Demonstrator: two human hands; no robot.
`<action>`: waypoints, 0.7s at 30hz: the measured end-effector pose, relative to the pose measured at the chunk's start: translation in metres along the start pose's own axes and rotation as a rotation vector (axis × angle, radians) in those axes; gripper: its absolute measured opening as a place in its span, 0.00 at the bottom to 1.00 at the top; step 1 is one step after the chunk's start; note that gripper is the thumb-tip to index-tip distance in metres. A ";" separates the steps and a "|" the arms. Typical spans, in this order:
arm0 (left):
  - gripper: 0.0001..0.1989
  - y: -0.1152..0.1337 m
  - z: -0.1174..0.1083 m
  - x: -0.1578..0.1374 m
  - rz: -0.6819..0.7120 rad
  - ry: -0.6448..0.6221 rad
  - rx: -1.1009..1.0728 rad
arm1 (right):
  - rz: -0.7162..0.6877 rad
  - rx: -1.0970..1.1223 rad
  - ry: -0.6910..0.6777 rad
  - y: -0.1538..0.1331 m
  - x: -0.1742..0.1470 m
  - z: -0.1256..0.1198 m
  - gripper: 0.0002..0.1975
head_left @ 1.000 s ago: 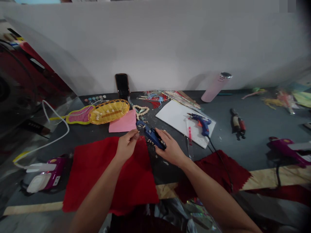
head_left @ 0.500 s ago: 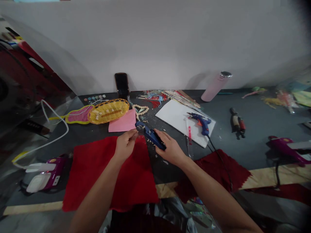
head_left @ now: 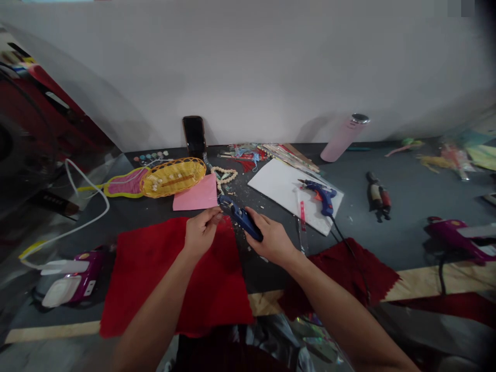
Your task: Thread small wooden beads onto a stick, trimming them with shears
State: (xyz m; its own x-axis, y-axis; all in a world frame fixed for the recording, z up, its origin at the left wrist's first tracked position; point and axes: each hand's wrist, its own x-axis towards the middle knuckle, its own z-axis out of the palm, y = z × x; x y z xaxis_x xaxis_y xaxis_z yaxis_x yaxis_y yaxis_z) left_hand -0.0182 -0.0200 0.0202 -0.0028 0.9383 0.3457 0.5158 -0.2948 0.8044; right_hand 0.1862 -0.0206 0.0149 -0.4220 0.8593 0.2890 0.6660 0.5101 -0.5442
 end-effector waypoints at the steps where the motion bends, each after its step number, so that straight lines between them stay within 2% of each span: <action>1: 0.12 0.000 0.000 0.000 -0.004 0.001 0.004 | 0.004 -0.006 -0.003 -0.001 -0.001 0.000 0.29; 12: 0.13 -0.001 0.002 -0.001 0.009 -0.058 0.060 | 0.028 0.023 -0.008 0.000 0.005 -0.001 0.30; 21: 0.11 0.002 0.000 0.002 -0.065 -0.130 -0.119 | 0.022 -0.039 -0.012 0.006 0.003 0.000 0.32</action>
State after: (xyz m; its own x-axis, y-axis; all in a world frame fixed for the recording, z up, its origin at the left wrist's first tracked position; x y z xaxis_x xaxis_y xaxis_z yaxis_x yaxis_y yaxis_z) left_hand -0.0171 -0.0184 0.0227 0.0820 0.9693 0.2319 0.4129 -0.2448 0.8772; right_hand 0.1891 -0.0146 0.0127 -0.4142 0.8700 0.2676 0.6988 0.4923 -0.5190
